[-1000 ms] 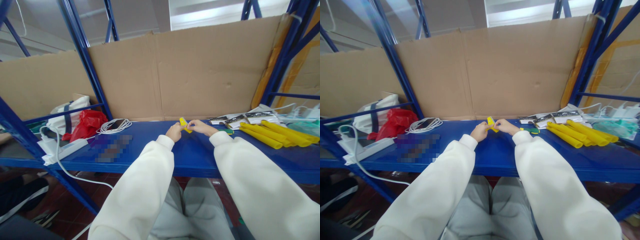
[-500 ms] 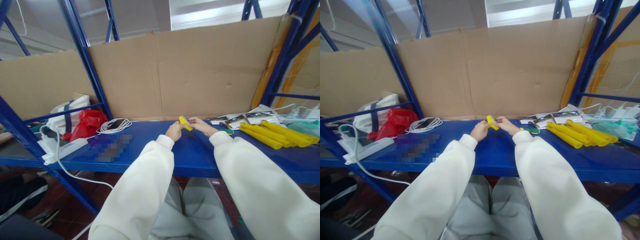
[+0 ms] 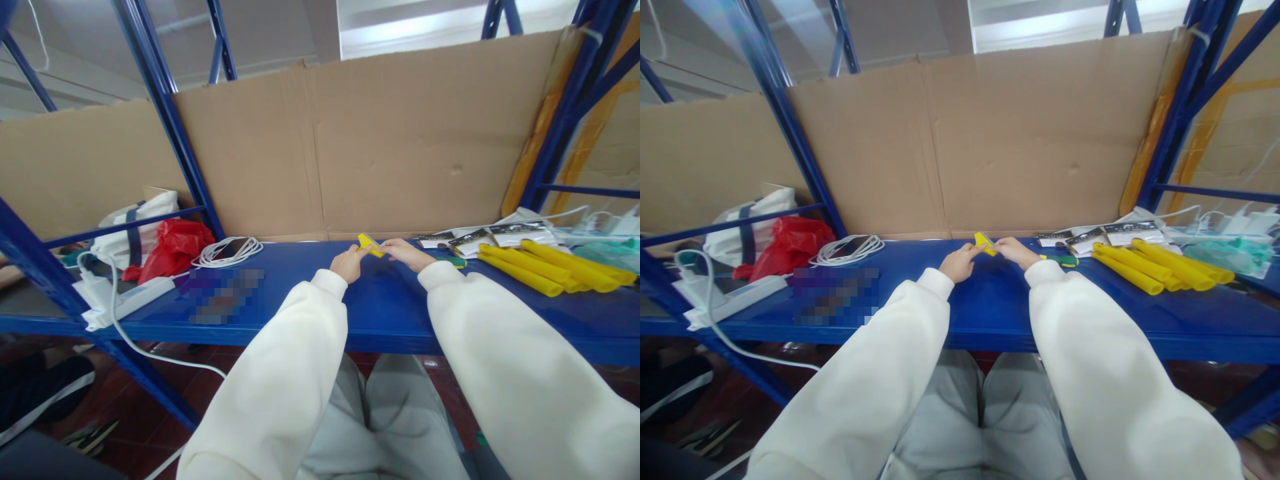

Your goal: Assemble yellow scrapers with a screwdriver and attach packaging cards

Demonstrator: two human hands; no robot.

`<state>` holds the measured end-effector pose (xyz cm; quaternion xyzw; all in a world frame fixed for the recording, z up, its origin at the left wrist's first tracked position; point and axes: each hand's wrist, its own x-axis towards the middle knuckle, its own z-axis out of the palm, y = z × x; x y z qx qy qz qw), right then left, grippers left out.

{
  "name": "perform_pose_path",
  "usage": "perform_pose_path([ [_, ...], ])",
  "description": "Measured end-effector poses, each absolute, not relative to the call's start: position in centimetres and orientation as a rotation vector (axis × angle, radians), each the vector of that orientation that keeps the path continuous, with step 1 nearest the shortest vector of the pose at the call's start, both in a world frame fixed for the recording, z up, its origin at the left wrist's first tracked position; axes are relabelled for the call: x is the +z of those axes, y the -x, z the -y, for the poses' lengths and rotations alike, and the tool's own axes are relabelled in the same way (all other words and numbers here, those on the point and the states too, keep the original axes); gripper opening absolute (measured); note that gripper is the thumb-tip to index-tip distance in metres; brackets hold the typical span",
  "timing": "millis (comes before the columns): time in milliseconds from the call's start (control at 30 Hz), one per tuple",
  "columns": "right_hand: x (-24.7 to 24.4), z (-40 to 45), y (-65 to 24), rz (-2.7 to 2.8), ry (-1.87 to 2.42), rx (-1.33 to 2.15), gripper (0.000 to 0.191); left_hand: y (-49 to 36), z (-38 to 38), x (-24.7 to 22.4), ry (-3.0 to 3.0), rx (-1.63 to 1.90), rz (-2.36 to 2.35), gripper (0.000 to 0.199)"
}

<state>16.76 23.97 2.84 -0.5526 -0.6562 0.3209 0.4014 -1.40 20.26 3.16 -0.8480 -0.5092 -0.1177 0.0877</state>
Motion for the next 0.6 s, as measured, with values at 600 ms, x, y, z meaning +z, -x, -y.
perform_pose_path([
  [600, 3.02, -23.76, -16.62, 1.535, 1.452, 0.899, 0.011, 1.57, -20.84, 2.78, 2.585, -0.268, 1.437, 0.069],
])
